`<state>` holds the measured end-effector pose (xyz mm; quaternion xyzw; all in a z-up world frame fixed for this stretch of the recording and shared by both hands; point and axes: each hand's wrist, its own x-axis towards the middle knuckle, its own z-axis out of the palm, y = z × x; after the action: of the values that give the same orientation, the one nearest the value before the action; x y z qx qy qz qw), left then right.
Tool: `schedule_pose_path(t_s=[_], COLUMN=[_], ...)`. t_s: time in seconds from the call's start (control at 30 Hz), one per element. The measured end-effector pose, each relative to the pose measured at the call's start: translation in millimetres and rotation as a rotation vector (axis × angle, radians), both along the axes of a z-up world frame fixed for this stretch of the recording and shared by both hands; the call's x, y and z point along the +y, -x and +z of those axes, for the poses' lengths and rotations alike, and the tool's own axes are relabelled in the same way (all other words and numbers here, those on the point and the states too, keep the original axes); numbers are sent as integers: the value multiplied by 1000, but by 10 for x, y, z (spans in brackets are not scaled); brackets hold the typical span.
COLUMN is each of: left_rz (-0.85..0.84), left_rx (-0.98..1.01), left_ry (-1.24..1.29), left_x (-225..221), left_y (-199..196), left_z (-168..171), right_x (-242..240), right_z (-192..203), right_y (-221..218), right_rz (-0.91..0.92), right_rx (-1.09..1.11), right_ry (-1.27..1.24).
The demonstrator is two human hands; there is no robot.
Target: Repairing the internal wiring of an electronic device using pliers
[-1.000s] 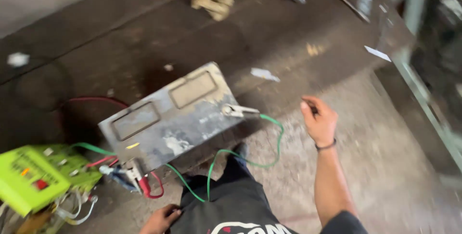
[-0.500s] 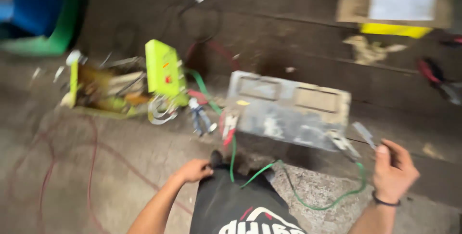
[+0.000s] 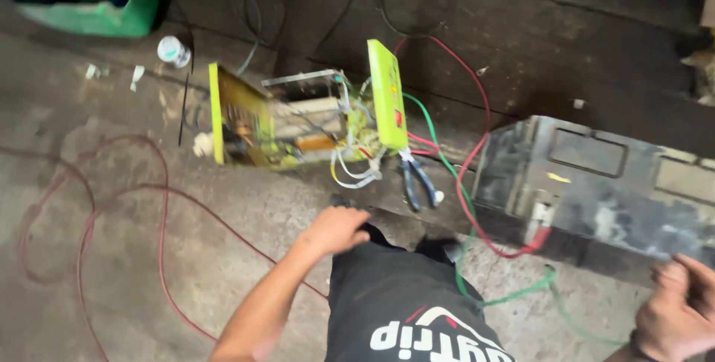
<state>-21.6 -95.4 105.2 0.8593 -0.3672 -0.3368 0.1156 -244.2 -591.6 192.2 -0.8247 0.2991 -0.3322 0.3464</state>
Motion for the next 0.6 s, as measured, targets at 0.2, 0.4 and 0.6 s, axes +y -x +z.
schedule_pose_path(t_s=[0.2, 0.4, 0.6], left_rz=[-28, 316, 287], left_rx=[-29, -202, -137], left_ry=[655, 1033, 1013], left_x=[1188, 1920, 1935], left_y=[-1049, -2168, -2414], left_z=[1575, 1646, 1446], right_x=[1582, 2217, 3159], right_z=[648, 360, 601], right_y=[-1207, -2028, -3322], right_rz=[364, 469, 781], right_rx=[256, 443, 349], right_ry=[387, 246, 249])
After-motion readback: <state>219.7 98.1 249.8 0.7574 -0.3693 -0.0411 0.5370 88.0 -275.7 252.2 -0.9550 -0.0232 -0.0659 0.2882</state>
